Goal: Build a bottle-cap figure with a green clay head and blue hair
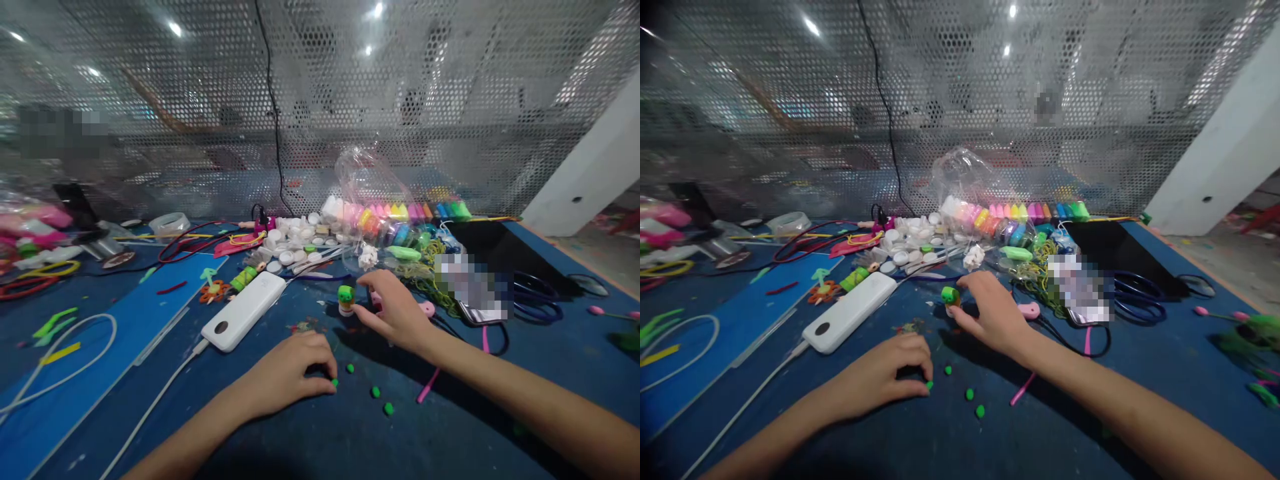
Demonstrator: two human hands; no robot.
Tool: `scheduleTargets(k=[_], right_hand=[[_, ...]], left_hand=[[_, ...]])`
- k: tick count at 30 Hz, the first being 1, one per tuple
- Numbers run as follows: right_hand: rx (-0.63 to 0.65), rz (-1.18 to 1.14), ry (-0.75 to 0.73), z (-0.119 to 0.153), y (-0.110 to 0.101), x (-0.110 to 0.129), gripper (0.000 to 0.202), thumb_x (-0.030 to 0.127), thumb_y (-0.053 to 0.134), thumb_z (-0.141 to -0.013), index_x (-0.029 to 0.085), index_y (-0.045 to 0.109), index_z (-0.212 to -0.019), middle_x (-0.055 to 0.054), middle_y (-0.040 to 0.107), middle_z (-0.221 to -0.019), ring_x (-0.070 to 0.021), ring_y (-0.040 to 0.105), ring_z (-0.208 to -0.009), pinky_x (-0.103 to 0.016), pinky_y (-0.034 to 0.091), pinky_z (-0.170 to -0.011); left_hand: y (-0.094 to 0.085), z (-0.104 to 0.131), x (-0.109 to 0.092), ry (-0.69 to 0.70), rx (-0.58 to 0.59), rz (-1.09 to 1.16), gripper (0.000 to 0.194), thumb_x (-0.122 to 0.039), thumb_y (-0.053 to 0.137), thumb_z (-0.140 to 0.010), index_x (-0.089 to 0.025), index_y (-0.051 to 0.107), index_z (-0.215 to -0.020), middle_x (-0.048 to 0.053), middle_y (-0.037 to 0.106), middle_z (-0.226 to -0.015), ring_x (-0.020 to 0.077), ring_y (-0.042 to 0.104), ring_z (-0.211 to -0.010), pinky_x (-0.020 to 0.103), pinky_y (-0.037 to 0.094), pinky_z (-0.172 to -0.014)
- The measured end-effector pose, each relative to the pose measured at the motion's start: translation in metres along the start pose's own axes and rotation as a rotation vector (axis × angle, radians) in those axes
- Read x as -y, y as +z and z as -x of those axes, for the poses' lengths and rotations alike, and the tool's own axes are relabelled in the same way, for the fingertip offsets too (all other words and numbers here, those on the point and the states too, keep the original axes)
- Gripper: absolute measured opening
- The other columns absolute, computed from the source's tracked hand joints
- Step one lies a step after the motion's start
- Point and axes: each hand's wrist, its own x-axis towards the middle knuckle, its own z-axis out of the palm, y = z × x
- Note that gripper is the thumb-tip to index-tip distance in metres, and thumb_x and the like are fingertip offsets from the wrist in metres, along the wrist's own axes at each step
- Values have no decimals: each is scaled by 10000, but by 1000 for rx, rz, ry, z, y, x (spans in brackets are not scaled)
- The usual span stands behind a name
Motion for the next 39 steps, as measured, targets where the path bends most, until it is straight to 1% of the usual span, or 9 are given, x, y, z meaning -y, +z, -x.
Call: scheduleTargets(k=[4,8,11,13,18,23,27,33,39], right_hand=[[124,26,138,-11,13,-4,491,299,711,-743,133,505,-1156,-151,619,-1068,-307,546,-990,-451,453,-841],[218,18,220,-21,21,-3,454,221,698,-749,133,528,-1161,-137,648,-965,-310,578,-925,-465,452,-801],[262,-42,220,-19,12,1,444,218,706,-744,169,525,-1147,-104,652,-1015,-275,596,-948,-421,454,-821],[290,-94,199,-14,1,5,453,228,708,-741,194,513,-1148,-69,656,-1043,-234,612,-945,-371,465,-820],[333,-164,168,2,-17,13,439,234,670,-775,195,489,-1173,-65,636,-1120,-195,617,-981,-332,482,-842],[349,-136,157,9,-5,8,448,224,686,-762,162,510,-1169,-126,604,-1186,-260,561,-1093,-433,442,-934],[339,-115,141,13,-2,4,446,238,685,-773,158,506,-1173,-125,609,-1173,-251,569,-1074,-425,454,-929],[255,-58,108,26,-1,4,644,309,717,-746,139,410,-1285,-165,507,-1309,-288,459,-1223,-471,365,-1032],[166,38,103,29,7,2,453,246,663,-785,162,482,-1191,-119,610,-1165,-276,562,-1079,-446,449,-931]], left_hand=[[-2,0,9,-95,-158,239,122,-313,676,-771,-195,667,-804,19,689,-821,170,611,-773,273,439,-718],[-5,-2,27,-203,-406,512,202,-354,617,-810,-182,569,-905,45,703,-836,160,650,-769,275,484,-716],[-8,-2,34,-237,-548,651,274,-347,633,-798,-181,551,-1001,33,688,-832,134,646,-760,254,490,-724],[-9,-1,33,-243,-598,717,303,-344,642,-794,-178,573,-1037,27,682,-837,118,638,-752,235,490,-723],[-2,-2,23,-243,-608,796,273,-341,683,-769,-155,680,-969,46,690,-825,121,625,-732,215,496,-676],[7,-4,21,-234,-606,794,261,-315,704,-762,-168,710,-978,42,703,-815,125,631,-735,216,503,-680],[11,-4,22,-210,-612,779,244,-319,710,-760,-196,711,-971,17,702,-796,123,638,-727,219,515,-694],[17,-4,20,-208,-574,776,205,-336,698,-773,-209,739,-929,20,731,-820,128,662,-760,215,526,-738],[22,-5,16,-193,-569,810,176,-291,721,-757,-200,735,-907,16,740,-822,119,673,-755,197,537,-729]])
